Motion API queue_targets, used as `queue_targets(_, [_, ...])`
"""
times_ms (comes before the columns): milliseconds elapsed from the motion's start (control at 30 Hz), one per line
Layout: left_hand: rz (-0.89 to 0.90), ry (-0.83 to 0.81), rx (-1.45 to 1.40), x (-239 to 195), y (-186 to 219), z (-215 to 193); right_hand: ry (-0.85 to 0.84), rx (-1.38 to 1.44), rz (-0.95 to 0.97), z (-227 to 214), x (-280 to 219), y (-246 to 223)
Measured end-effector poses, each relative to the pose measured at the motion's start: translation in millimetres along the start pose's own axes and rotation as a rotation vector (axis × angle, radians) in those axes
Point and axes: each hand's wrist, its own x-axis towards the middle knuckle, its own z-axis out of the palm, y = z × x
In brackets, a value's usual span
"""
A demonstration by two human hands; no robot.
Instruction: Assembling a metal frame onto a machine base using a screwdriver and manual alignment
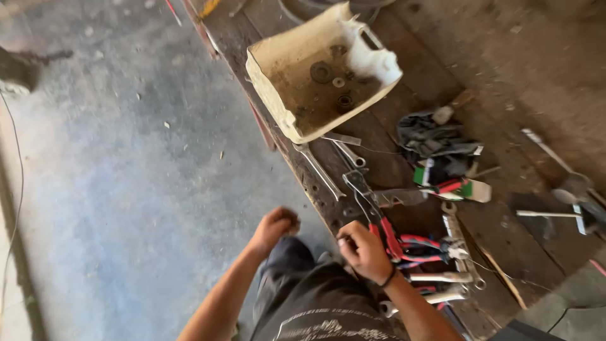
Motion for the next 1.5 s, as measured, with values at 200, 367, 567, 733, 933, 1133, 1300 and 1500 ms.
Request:
queue_targets(200, [0.138, -0.214, 0.307, 101.5, 153.0, -4.9, 0.050, -0.001, 0.334, 12.8, 32.1, 71.2])
queue_targets(367, [0.404, -0.597, 0.562, 256.9, 285.4, 15.3, 0.234, -0.058, 0.584, 40.8, 60.5, 90.9])
queue_targets(567, [0.481, -0.997, 1.524, 390.3, 319.0, 52.9, 0.484, -0.293, 0.800, 79.7, 106.8, 82.3])
queue_targets(733, [0.658, -1.368, 1.734, 435.2, 297.4, 66.7, 0.666, -0.379, 0.989, 103.0, 133.1, 65.9])
queue_targets(933, [0.862, -1.478, 1.741, 430.6, 264.1, 48.1, 0.697, -0.435, 1.110, 110.6, 170.4, 51.2])
queue_targets(1133, [1.199, -1.444, 1.669, 432.9, 227.6, 26.6, 0.593, -0.454, 1.119, 96.5, 199.5, 30.3])
queue_targets(1300, [0.985, -1.518, 1.737, 426.1, 231.7, 28.7, 0.564, -0.448, 1.140, 101.9, 188.5, 21.8])
queue_targets(1500, [0.966, -1.463, 1.871, 428.2, 238.1, 31.4, 0.557, -0.440, 1.208, 122.0, 170.5, 1.9])
